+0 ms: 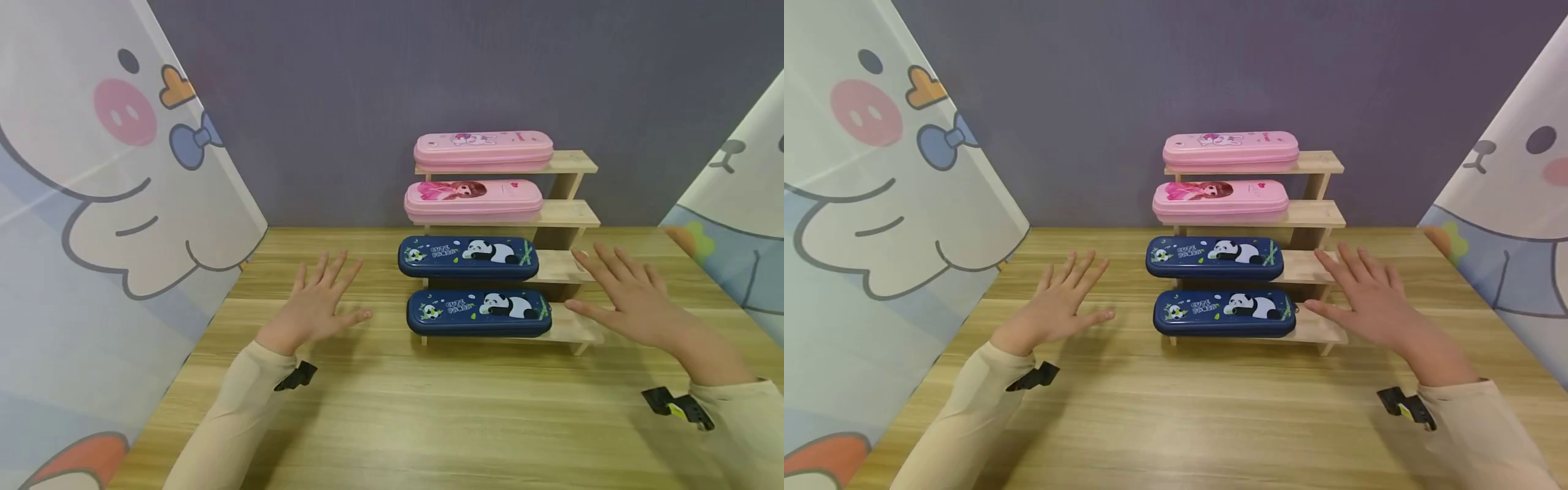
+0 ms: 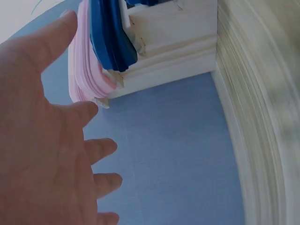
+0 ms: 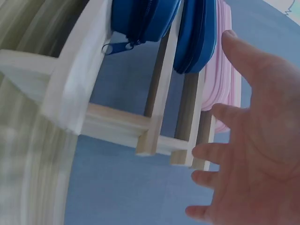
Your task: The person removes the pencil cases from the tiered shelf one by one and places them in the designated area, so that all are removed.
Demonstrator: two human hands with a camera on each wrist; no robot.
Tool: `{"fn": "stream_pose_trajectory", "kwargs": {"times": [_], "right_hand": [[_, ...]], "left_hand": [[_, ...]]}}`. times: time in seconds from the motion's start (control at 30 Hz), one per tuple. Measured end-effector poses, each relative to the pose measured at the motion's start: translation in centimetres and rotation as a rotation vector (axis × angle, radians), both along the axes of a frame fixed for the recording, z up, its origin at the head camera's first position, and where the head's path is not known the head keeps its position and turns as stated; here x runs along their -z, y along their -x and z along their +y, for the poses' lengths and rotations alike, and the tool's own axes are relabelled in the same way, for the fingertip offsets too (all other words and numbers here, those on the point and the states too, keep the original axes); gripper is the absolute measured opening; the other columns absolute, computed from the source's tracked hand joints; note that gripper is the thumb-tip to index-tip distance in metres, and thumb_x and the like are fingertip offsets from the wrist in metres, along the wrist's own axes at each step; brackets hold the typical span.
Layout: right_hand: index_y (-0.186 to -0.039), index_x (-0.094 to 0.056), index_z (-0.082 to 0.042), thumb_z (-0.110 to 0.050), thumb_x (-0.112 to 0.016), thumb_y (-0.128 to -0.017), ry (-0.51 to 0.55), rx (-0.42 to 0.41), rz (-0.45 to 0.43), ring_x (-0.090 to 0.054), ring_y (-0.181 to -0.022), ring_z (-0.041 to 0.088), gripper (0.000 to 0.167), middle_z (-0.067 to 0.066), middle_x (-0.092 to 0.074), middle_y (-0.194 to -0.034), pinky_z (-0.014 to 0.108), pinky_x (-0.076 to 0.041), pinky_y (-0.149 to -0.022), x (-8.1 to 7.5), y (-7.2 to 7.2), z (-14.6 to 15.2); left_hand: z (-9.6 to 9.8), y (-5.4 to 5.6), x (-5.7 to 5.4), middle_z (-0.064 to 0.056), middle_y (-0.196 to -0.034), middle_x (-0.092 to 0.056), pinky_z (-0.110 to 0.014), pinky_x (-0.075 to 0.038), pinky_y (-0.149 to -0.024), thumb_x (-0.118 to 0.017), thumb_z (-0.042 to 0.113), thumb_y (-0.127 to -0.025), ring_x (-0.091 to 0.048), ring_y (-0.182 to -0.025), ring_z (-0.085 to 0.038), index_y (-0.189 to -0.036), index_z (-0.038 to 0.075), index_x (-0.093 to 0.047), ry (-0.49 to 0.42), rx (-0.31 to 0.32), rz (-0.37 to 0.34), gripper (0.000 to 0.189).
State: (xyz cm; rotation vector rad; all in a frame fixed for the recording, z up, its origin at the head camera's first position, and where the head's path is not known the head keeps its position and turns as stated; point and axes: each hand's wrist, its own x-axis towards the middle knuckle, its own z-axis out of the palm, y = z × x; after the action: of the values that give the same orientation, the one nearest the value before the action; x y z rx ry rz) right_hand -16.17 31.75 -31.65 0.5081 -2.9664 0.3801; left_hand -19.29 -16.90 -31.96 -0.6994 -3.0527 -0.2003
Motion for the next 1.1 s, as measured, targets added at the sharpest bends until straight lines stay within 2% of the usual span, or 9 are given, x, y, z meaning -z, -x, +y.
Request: {"fn": "stream_pose_trajectory", "kwargs": {"times": [0.17,0.27,0.43,0.53,0.73,0.9,0.97,1.1], "right_hand": [[-0.16,-0.015,-0.015,-0.04,-0.067,-0.094,0.067,-0.025,0.083,-0.006,-0.143,0.056,0.088,0.031,-0.012,-0.159,0.084,-0.006,-0.097,0.4,-0.2,0.7],[-0.159,-0.02,-0.014,-0.036,-0.069,-0.092,0.111,-0.041,0.133,-0.013,-0.141,0.057,0.086,0.031,-0.016,-0.157,0.084,-0.011,-0.095,0.7,-0.4,1.2],[-0.157,-0.026,-0.009,-0.028,-0.07,-0.093,0.189,-0.086,0.213,-0.022,-0.135,0.06,0.08,0.037,-0.026,-0.15,0.076,-0.008,-0.106,1.6,-0.6,2.0],[-0.154,-0.029,-0.002,-0.025,-0.07,-0.094,0.222,-0.097,0.243,-0.026,-0.129,0.063,0.076,0.041,-0.031,-0.142,0.075,-0.011,-0.107,2.1,-0.7,2.3],[-0.154,-0.026,0.001,-0.019,-0.072,-0.092,0.283,-0.039,0.177,-0.027,-0.122,0.063,0.079,0.04,-0.033,-0.138,0.078,-0.021,-0.096,2.6,-1.3,2.8],[-0.147,-0.032,0.007,-0.014,-0.074,-0.089,0.312,-0.041,0.179,-0.037,-0.113,0.057,0.075,0.038,-0.039,-0.131,0.071,-0.031,-0.082,3.7,-1.6,3.1],[-0.145,-0.034,0.009,-0.012,-0.075,-0.088,0.31,-0.05,0.185,-0.042,-0.109,0.054,0.073,0.036,-0.042,-0.128,0.066,-0.034,-0.079,4.3,-1.8,3.3],[-0.144,-0.035,0.01,-0.012,-0.075,-0.088,0.297,-0.031,0.147,-0.046,-0.104,0.053,0.072,0.037,-0.044,-0.127,0.064,-0.038,-0.076,5.0,-2.0,3.8]], "left_hand": [[0.0,-0.2,0.0,-0.014,-0.165,0.0,-0.066,0.003,-0.115,-0.054,0.06,-0.095,0.005,-0.15,-0.039,-0.161,0.019,-0.008,-0.09,0.052,-0.02,0.09],[0.0,-0.2,0.3,-0.014,-0.165,-0.003,-0.065,-0.001,-0.116,-0.055,0.056,-0.096,0.002,-0.15,-0.039,-0.161,0.018,-0.008,-0.156,0.069,-0.005,0.089],[0.0,-0.2,0.8,-0.017,-0.163,-0.017,-0.064,-0.017,-0.115,-0.057,0.05,-0.098,-0.017,-0.147,-0.042,-0.16,0.012,-0.011,-0.287,0.093,0.04,0.086],[0.0,-0.1,1.1,-0.019,-0.161,-0.022,-0.061,-0.024,-0.114,-0.057,0.047,-0.098,-0.024,-0.145,-0.041,-0.16,0.01,-0.014,-0.377,0.096,0.031,0.084],[0.5,0.1,2.5,-0.02,-0.154,-0.034,-0.059,-0.034,-0.11,-0.062,0.035,-0.099,-0.036,-0.14,-0.039,-0.158,0.007,-0.02,-0.617,0.077,-0.064,0.077],[1.2,0.4,4.1,-0.025,-0.146,-0.043,-0.058,-0.042,-0.103,-0.062,0.024,-0.099,-0.046,-0.131,-0.043,-0.155,0.003,-0.024,-0.797,0.064,-0.182,0.071],[1.5,0.5,4.6,-0.026,-0.143,-0.046,-0.057,-0.045,-0.101,-0.062,0.02,-0.099,-0.05,-0.127,-0.043,-0.154,0.001,-0.025,-0.841,0.061,-0.223,0.07],[2.2,0.7,5.4,-0.027,-0.135,-0.053,-0.053,-0.049,-0.096,-0.062,0.016,-0.099,-0.056,-0.12,-0.042,-0.153,-0.001,-0.027,-0.895,0.061,-0.289,0.067]]}}
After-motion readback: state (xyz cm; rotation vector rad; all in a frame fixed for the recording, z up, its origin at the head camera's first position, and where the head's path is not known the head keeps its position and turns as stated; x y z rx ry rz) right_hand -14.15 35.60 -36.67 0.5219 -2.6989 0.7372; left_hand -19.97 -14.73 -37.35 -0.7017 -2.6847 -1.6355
